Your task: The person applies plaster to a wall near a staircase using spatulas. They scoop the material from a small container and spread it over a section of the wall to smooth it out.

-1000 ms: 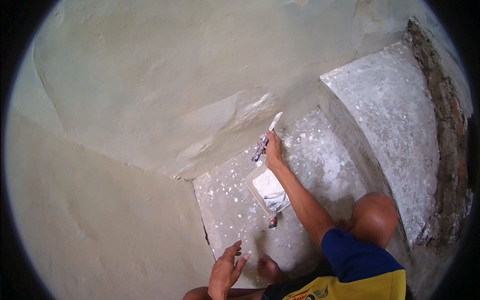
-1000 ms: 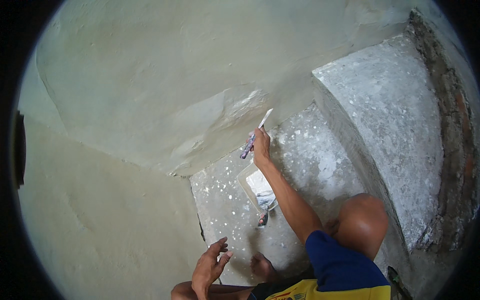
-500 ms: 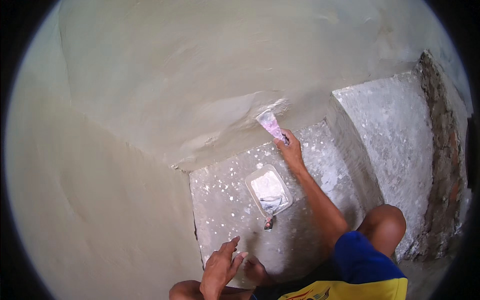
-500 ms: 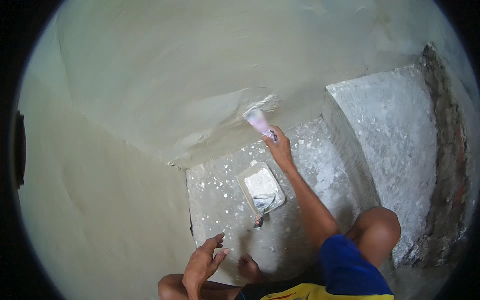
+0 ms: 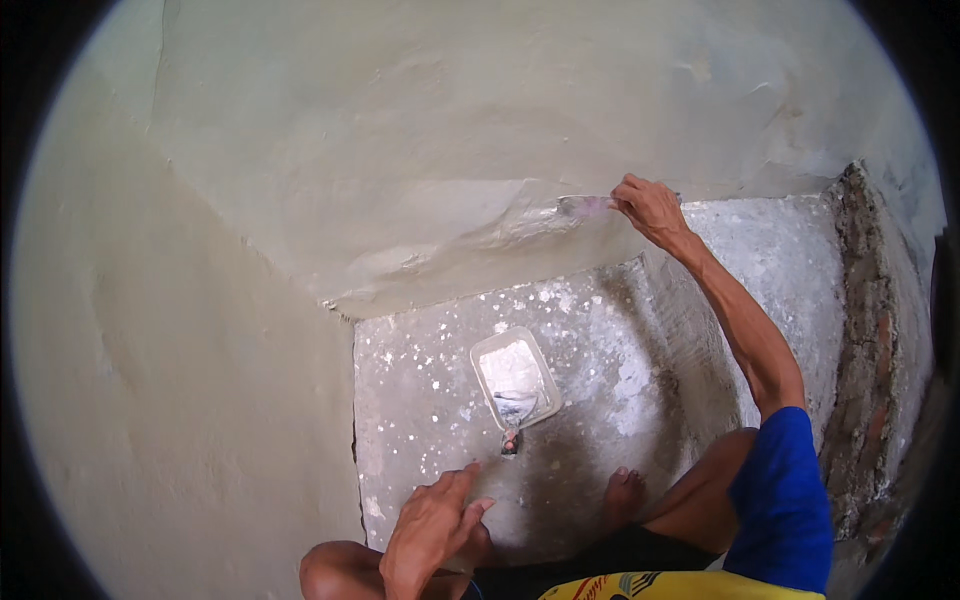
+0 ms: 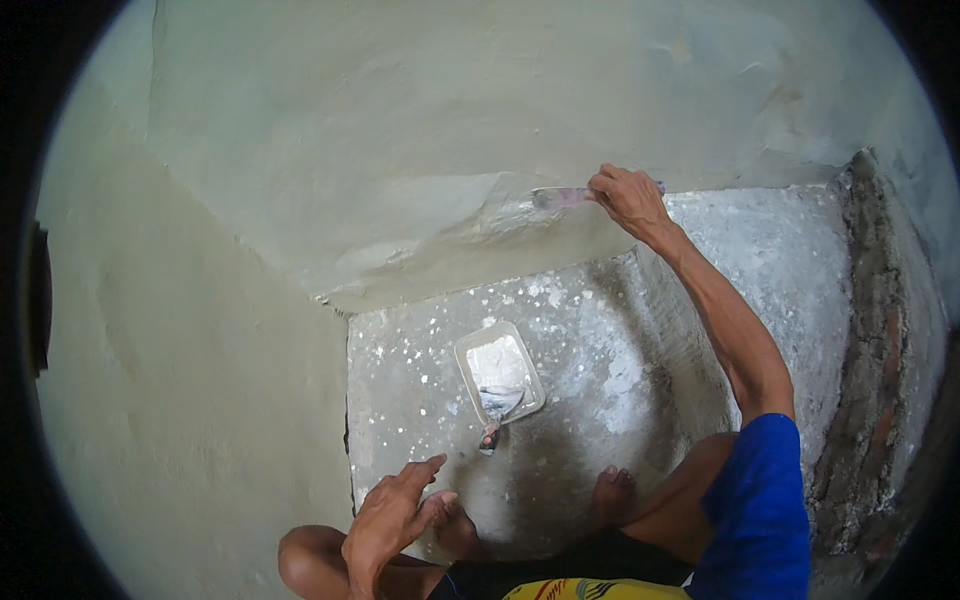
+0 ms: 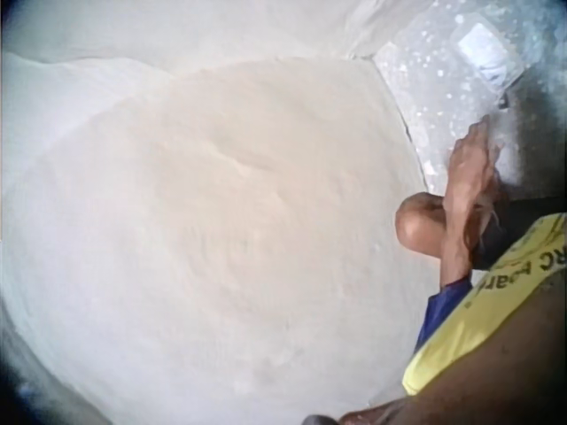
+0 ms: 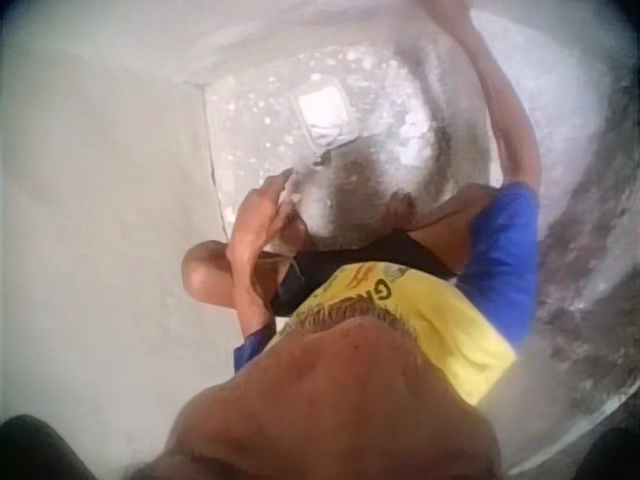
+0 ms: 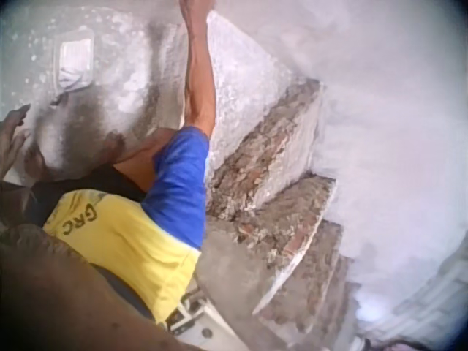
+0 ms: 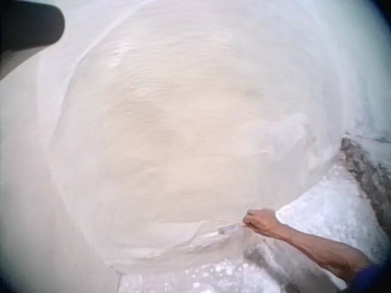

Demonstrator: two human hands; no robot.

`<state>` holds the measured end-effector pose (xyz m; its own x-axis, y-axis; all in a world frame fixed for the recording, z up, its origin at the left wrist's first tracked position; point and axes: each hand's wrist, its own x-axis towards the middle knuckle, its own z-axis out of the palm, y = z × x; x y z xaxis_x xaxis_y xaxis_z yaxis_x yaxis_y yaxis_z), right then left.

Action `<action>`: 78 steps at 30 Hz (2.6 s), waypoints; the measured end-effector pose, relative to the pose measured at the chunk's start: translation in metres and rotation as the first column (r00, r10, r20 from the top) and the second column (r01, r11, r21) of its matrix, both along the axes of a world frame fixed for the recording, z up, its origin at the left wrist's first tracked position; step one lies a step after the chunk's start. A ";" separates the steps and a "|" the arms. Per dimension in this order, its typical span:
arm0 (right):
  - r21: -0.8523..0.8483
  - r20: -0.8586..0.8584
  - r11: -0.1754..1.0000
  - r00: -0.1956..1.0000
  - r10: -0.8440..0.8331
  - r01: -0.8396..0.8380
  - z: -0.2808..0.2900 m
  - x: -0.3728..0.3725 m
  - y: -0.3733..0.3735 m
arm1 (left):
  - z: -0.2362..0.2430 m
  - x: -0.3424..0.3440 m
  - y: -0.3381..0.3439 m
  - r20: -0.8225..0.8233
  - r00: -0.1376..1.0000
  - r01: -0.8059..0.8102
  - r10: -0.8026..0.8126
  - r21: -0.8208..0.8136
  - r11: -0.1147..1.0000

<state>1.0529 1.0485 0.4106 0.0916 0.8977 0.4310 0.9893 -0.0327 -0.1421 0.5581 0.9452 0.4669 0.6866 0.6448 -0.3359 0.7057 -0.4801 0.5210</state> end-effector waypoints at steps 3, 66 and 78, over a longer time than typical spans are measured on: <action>0.101 0.081 0.995 0.996 -0.029 0.021 0.002 -0.007 0.010 | -0.006 -0.005 -0.001 -0.018 1.000 -0.017 0.017 -0.003 1.000; 0.190 0.045 0.956 0.971 -0.235 0.223 -0.004 0.012 -0.029 | -0.012 -0.011 0.000 -0.051 0.998 -0.051 0.048 -0.059 0.997; 0.258 -0.053 0.957 0.991 -0.123 0.132 -0.027 -0.015 0.009 | -0.009 -0.008 0.000 -0.034 0.997 -0.068 0.065 -0.074 0.995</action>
<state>1.0380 1.0576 0.3836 0.2179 0.7346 0.6425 0.9733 -0.1153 -0.1983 0.5497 0.9455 0.4579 0.6313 0.6608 -0.4060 0.7514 -0.3916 0.5311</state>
